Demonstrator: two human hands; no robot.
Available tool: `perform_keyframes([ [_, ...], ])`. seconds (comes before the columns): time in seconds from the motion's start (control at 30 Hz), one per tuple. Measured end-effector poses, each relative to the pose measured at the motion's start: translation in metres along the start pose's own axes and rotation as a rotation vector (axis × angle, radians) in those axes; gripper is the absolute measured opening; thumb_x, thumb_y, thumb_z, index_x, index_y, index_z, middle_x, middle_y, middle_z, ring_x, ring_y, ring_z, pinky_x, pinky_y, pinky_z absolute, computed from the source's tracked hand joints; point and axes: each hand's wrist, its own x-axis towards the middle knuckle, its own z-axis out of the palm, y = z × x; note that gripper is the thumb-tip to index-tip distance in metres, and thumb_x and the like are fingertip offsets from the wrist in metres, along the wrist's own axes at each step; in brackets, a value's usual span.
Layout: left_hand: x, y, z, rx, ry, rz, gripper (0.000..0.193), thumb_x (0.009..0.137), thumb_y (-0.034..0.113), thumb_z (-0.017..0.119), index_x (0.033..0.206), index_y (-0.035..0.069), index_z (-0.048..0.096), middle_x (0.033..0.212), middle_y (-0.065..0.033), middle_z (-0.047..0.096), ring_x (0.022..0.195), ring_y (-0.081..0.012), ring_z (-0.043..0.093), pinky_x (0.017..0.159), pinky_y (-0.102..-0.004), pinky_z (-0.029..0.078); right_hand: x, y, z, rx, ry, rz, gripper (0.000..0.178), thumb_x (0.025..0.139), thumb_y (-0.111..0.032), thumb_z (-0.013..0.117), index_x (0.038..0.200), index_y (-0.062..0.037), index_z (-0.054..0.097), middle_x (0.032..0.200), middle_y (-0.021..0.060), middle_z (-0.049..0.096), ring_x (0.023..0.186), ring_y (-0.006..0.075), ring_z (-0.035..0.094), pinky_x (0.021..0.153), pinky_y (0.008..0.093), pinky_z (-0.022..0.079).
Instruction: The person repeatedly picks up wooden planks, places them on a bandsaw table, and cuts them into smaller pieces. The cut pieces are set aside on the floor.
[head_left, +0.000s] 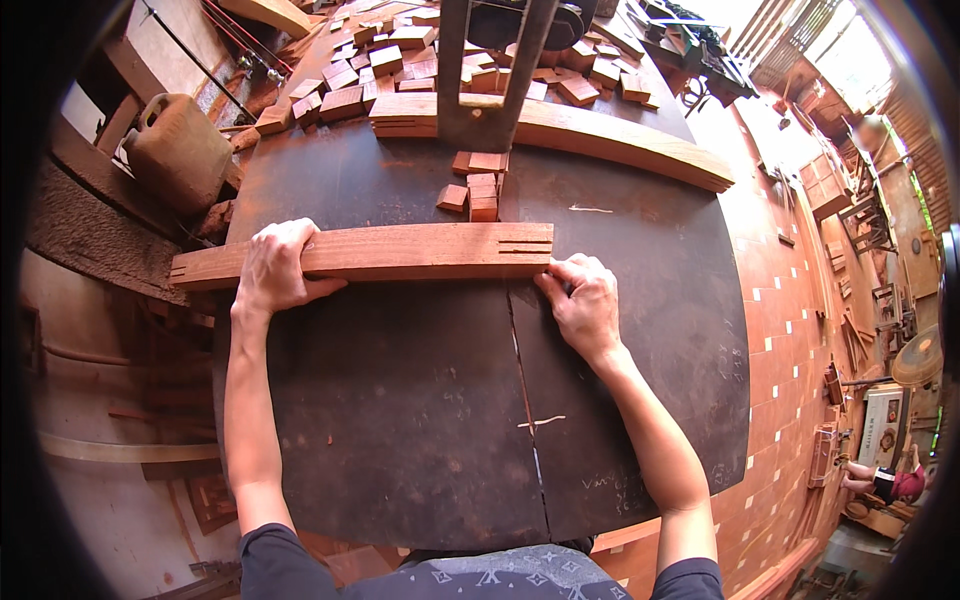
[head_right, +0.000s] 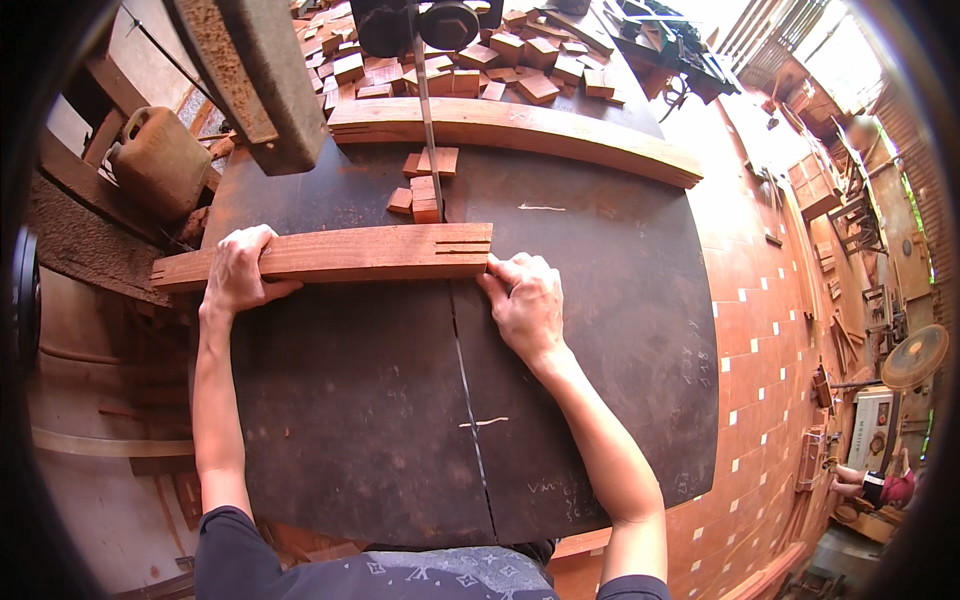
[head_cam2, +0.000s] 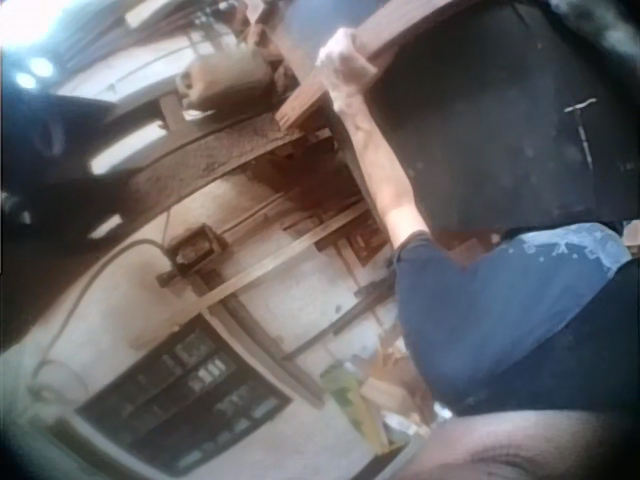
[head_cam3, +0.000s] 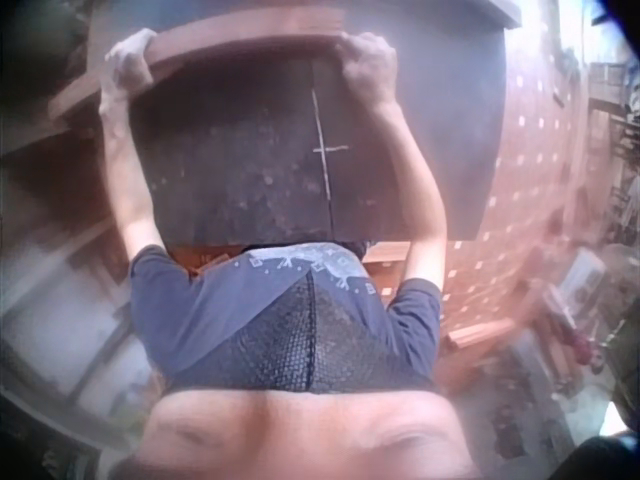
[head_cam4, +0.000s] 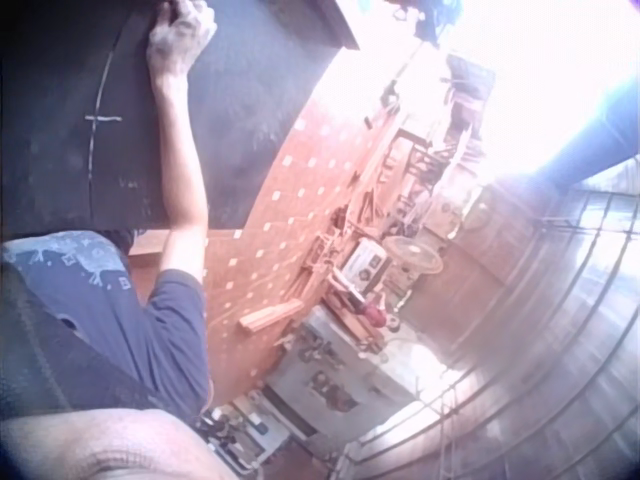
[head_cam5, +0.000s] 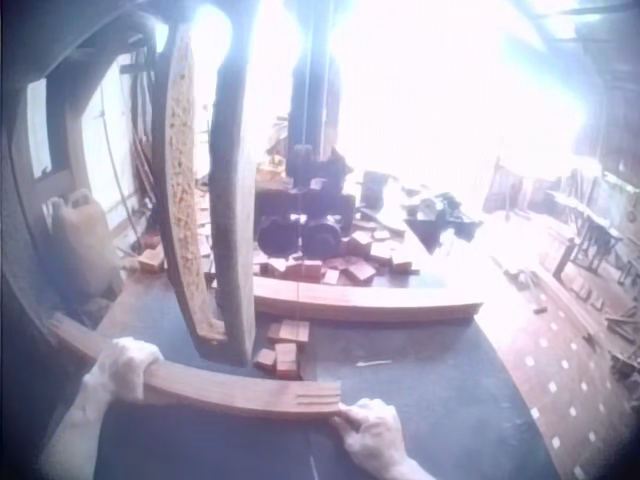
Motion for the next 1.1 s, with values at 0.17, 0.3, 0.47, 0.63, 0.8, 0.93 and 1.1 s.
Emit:
perform_keyframes([
  [0.17, 0.006, -0.001, 0.001, -0.006, -0.001, -0.005, 0.056, 0.065, 0.036, 0.101, 0.095, 0.006, 0.064, 0.088, -0.0158, 0.071, 0.087, -0.0387, 0.072, 0.08, -0.047, 0.057, 0.006, 0.001, 0.002, 0.026, 0.059, -0.007, 0.017, 0.089, -0.014, 0.085, 0.1, -0.0016, 0.083, 0.087, 0.015, 0.074, 0.082, 0.0321, 0.07, 0.078, 0.0421, 0.055],
  [0.3, 0.007, -0.003, 0.003, 0.007, -0.002, -0.006, 0.056, 0.066, 0.036, 0.101, 0.095, 0.006, 0.064, 0.088, -0.016, 0.071, 0.087, -0.0389, 0.072, 0.081, -0.047, 0.057, 0.009, 0.004, 0.005, 0.06, 0.083, 0.011, 0.015, 0.088, -0.016, 0.086, 0.096, -0.0038, 0.084, 0.085, 0.0138, 0.074, 0.084, 0.0341, 0.07, 0.08, 0.0453, 0.055],
  [0.47, 0.007, -0.006, 0.004, 0.015, -0.004, -0.013, 0.057, 0.066, 0.038, 0.101, 0.095, 0.007, 0.062, 0.088, -0.016, 0.072, 0.088, -0.0391, 0.072, 0.081, -0.0473, 0.057, 0.01, 0.003, 0.004, 0.063, 0.091, 0.0, 0.015, 0.087, -0.012, 0.088, 0.096, -0.0011, 0.083, 0.085, 0.0145, 0.076, 0.079, 0.0307, 0.071, 0.076, 0.0409, 0.056],
  [0.63, 0.008, -0.008, 0.005, 0.014, -0.01, -0.016, 0.058, 0.066, 0.039, 0.101, 0.096, 0.007, 0.062, 0.088, -0.0164, 0.072, 0.088, -0.0396, 0.072, 0.081, -0.0474, 0.057, 0.011, 0.002, 0.004, 0.048, 0.107, -0.01, 0.015, 0.086, -0.01, 0.089, 0.096, 0.0002, 0.083, 0.086, 0.0152, 0.077, 0.078, 0.0293, 0.072, 0.075, 0.0387, 0.056],
  [0.8, 0.008, -0.012, 0.007, 0.005, -0.006, -0.02, 0.059, 0.066, 0.04, 0.101, 0.095, 0.007, 0.062, 0.086, -0.0166, 0.071, 0.087, -0.0398, 0.072, 0.081, -0.0474, 0.058, 0.012, 0.0, 0.003, 0.036, 0.107, -0.01, 0.016, 0.086, -0.011, 0.089, 0.096, 0.0001, 0.083, 0.087, 0.0157, 0.077, 0.08, 0.0298, 0.073, 0.076, 0.0388, 0.057],
  [0.93, 0.009, -0.01, 0.007, -0.004, -0.011, -0.022, 0.059, 0.066, 0.039, 0.102, 0.094, 0.007, 0.062, 0.085, -0.0166, 0.071, 0.086, -0.0396, 0.073, 0.081, -0.0473, 0.058, 0.011, 0.001, 0.004, 0.04, 0.101, -0.001, 0.015, 0.087, -0.013, 0.088, 0.096, -0.0014, 0.084, 0.087, 0.0154, 0.077, 0.082, 0.0317, 0.073, 0.078, 0.0412, 0.056],
  [1.1, 0.01, -0.009, 0.004, -0.005, -0.013, -0.018, 0.058, 0.066, 0.038, 0.102, 0.094, 0.007, 0.061, 0.085, -0.0165, 0.071, 0.085, -0.0394, 0.073, 0.08, -0.0473, 0.058, 0.011, -0.001, 0.003, 0.059, 0.093, 0.022, 0.016, 0.088, -0.018, 0.087, 0.096, -0.0042, 0.084, 0.087, 0.0145, 0.076, 0.085, 0.0349, 0.072, 0.081, 0.0455, 0.056],
])
